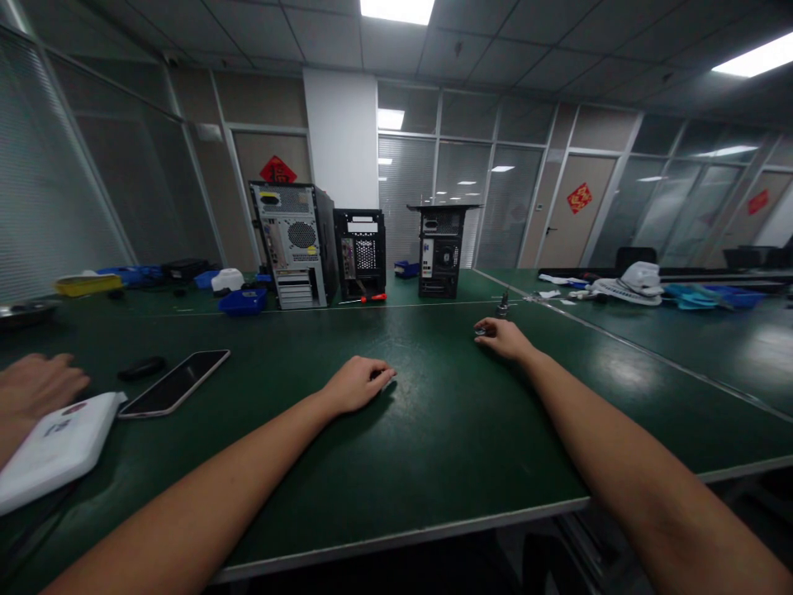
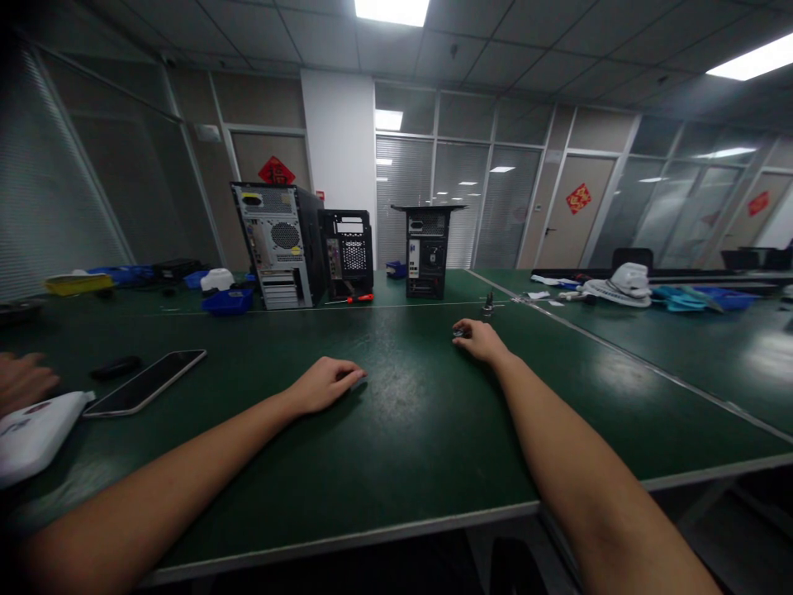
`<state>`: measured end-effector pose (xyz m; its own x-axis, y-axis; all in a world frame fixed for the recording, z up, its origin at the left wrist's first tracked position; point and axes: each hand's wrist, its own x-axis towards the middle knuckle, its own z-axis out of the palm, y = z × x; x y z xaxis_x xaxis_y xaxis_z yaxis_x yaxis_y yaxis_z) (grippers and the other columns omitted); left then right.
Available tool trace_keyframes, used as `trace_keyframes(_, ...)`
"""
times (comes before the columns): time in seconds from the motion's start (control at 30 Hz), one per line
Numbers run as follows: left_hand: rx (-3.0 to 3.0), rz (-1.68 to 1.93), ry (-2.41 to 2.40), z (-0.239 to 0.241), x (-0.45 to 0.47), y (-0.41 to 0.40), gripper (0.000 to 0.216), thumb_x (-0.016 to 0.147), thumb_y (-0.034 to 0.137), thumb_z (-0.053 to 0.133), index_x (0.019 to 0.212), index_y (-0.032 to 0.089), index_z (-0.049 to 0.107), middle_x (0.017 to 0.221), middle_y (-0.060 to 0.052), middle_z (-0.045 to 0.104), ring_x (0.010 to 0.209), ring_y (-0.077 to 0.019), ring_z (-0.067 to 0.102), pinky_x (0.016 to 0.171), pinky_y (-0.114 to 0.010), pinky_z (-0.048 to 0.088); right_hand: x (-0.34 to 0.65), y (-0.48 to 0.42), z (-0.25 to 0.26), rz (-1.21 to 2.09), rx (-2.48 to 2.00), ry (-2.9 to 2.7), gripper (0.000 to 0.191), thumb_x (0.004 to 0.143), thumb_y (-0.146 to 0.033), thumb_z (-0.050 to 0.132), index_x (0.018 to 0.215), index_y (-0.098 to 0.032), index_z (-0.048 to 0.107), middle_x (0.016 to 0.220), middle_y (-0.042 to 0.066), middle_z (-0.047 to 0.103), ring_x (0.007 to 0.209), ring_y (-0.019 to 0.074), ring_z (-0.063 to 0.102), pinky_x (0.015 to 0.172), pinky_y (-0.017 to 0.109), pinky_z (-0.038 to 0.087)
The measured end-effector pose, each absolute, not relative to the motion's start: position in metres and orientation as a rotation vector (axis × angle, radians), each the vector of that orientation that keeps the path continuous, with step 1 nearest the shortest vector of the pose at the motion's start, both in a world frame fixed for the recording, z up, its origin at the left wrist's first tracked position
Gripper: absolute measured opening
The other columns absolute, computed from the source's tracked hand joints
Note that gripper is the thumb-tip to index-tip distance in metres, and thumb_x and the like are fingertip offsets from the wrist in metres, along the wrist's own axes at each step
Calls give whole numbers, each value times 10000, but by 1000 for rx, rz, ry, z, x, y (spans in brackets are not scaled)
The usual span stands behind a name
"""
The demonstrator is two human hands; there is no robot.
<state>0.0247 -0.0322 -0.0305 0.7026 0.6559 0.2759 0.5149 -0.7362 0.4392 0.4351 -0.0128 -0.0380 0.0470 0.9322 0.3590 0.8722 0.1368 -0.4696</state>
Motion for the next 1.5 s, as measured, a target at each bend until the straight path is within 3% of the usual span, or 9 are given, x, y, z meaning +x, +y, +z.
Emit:
trace_keyframes(0.23,2569,632,949,-30,23,-32,399,969,459,486,1083,199,767,993,-63,761,858,-208,663,716,-262,443,360,-23,-23,-1,-1359,-2205,480,855,-246,683,1332,-233,639,1110,84,705,988,223,665,929,376,517)
trace_keyframes(0.4,2561,670,969,-30,23,-33,384,959,477,496,1071,204,741,813,-36,722,727,-188,628,640,-266,405,289,-44,-15,-19,-1127,-2397,670,853,-256,699,1483,-214,473,1127,81,699,976,205,653,909,350,495)
trace_keyframes(0.5,2549,674,939,-29,24,-34,353,963,474,485,981,196,702,711,-5,652,662,-171,585,601,-263,373,263,-57,-14,-58,-1018,-2474,668,865,-242,684,1493,-218,455,1163,98,684,1023,212,638,920,345,476)
trace_keyframes(0.7,2562,700,905,-28,25,-35,312,961,426,466,832,186,616,707,1,597,647,-156,534,593,-259,354,254,-63,-15,-142,-992,-2546,632,893,-260,640,1493,-234,442,1194,106,658,1066,227,619,907,336,470)
trace_keyframes(0.9,2554,704,927,-26,24,-36,304,950,426,480,805,192,610,695,10,593,648,-154,519,596,-260,345,274,-54,-13,-181,-1071,-2497,576,868,-181,603,1431,-202,483,1139,99,636,1010,217,602,898,349,457)
trace_keyframes(1.1,2590,704,907,-29,25,-36,340,958,427,472,761,186,609,658,19,573,619,-140,493,588,-255,323,261,-62,-13,-135,-1071,-2401,376,850,-77,466,1209,-166,536,1003,76,623,882,193,571,839,329,448)
trace_keyframes(1.33,2597,669,848,-29,27,-38,338,965,379,460,797,175,671,703,0,636,629,-144,543,600,-249,342,231,-73,-14,-192,-997,-2577,225,896,-298,615,1077,-182,548,982,83,648,885,222,602,803,338,432)
trace_keyframes(1.5,2609,657,841,-28,26,-39,351,976,388,446,844,180,695,730,-8,657,656,-154,561,610,-251,359,234,-70,-12,-366,-1017,-2638,150,951,-300,588,1046,-184,575,1012,100,659,929,232,607,815,346,411)
